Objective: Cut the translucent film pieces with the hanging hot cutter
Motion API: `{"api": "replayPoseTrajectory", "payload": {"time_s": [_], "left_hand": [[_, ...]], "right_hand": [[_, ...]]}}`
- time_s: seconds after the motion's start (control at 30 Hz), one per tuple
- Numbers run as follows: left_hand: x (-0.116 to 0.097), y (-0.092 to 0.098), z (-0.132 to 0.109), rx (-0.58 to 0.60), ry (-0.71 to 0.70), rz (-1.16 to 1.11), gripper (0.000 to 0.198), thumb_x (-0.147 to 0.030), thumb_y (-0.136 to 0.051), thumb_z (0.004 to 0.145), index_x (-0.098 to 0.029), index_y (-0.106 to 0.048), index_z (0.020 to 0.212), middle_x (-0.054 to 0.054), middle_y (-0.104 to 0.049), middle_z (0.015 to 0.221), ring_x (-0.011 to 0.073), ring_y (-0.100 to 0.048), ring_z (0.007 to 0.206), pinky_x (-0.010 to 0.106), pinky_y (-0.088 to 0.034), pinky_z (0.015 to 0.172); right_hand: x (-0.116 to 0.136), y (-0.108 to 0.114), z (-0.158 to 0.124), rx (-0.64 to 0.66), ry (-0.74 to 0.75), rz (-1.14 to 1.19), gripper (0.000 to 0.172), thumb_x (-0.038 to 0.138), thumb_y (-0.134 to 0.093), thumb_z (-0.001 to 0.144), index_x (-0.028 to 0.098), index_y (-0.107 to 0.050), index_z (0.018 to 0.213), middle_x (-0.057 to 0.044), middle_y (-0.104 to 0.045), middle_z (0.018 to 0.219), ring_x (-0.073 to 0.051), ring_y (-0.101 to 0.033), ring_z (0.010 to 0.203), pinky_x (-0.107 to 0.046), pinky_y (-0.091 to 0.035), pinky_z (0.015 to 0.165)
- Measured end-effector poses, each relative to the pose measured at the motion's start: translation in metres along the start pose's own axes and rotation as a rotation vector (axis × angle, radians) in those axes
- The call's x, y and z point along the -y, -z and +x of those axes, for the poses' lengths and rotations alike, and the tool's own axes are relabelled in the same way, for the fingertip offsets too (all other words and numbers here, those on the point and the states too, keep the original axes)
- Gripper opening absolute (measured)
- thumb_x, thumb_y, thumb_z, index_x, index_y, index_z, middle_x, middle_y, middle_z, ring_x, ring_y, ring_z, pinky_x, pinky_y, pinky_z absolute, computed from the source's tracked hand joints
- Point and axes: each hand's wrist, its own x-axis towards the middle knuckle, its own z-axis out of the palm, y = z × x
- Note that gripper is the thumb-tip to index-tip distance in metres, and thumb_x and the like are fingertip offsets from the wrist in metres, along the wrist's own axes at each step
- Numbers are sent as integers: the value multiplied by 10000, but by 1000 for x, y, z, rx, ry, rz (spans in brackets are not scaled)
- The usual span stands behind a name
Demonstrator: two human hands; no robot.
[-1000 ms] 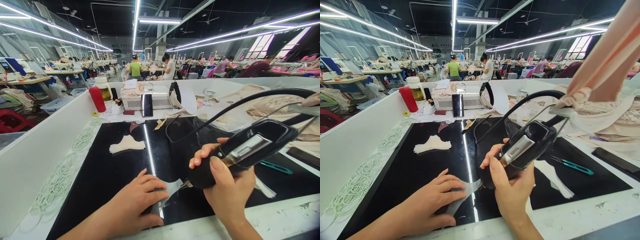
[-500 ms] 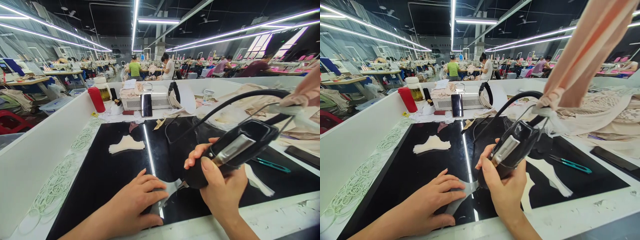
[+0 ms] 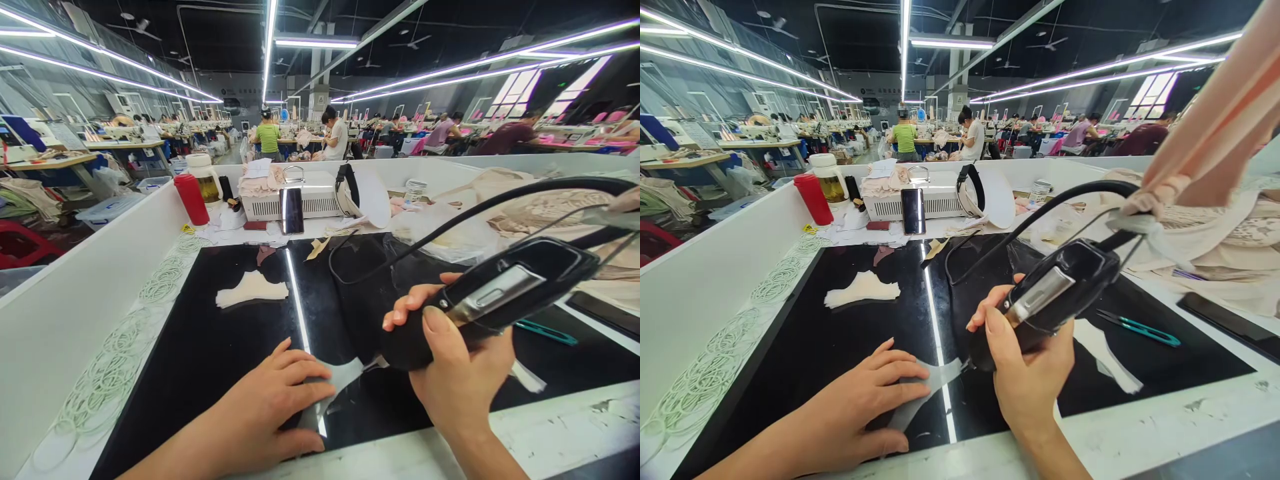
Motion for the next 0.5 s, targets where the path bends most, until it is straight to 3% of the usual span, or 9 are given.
{"api": "replayPoseTrajectory", "payload": {"time_s": [0.37,0.5], "left_hand": [[0,1,1,-5,-12,-21,559,-339,-789,890,-351,-605,1417,52,-630,1436,311,-541,1367,660,-156,1249],[3,1,-1,-24,26,-60,499,-318,-770,904,-329,-627,1381,45,-624,1431,278,-574,1338,608,-171,1271]], "right_hand": [[-1,-4,-6,55,-34,-24,310,271,-774,898,290,-590,1147,46,-653,823,-153,-641,632,-333,-572,595],[-1,-4,-5,62,-50,-12,337,305,-796,884,289,-583,1146,47,-661,838,-154,-639,636,-332,-579,604]]}}
